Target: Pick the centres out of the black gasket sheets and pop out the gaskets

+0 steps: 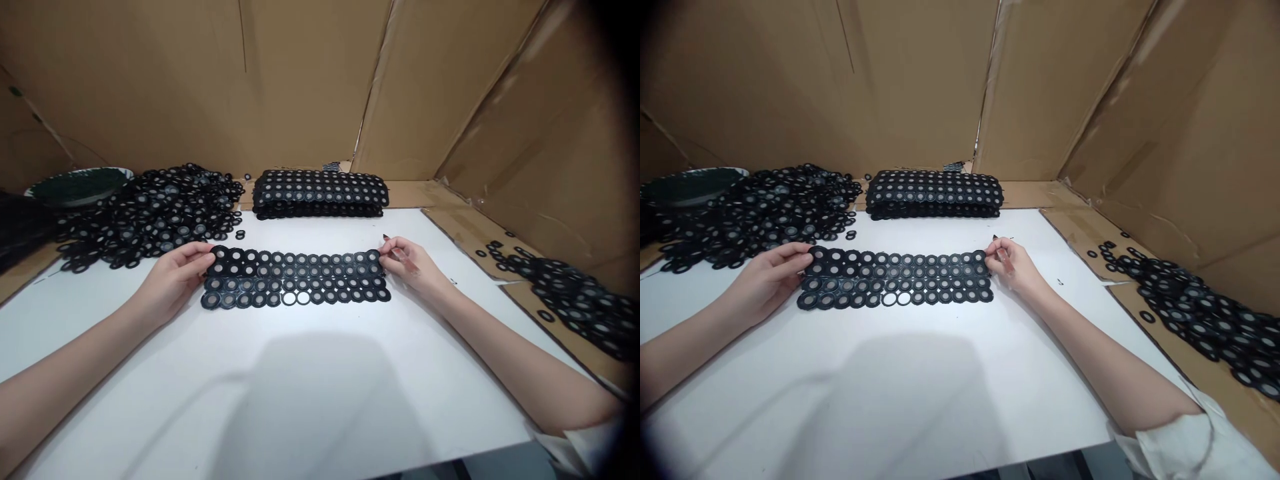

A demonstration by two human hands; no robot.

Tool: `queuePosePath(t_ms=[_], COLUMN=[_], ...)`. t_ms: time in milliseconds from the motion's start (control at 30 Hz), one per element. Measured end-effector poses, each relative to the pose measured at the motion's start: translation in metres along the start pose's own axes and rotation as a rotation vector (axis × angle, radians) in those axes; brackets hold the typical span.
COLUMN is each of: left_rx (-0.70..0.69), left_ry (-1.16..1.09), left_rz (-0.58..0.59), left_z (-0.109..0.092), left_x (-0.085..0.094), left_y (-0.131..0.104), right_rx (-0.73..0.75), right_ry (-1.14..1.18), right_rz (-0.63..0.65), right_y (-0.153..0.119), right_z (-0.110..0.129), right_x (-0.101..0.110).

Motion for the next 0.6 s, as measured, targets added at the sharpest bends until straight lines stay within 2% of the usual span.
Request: queuePosePath(t_ms=[167,367,600], left_rx=[0.007,0.037,0.018], left_ry=[-0.012,-0.040,-0.029], left_rz=[-0.052,-0.057,-0.073], left_z=[-0.001,0.000,0.000], left_x=[0.002,0.005,0.006], left_y=[0.000,0.001,0.003], right_rx=[0.018,0.057,0.128], right_ry=[0.028,0.085,-0.054], right_rz=[-0.009,-0.023,-0.087], right_y=[0.000,-0.008,-0.009], right_z=[-0.004,0.008,0.017], right_x=[0.000,0.000,0.007])
Point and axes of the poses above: each hand's wrist, its own y-axis towards the middle knuckle, its own x-axis out of the back of the hand, z = x × y, the point moved 4 cm from there along y, towards the middle knuckle, and after that the axes turned 4 degrees about -y, right-handed, at the moved point
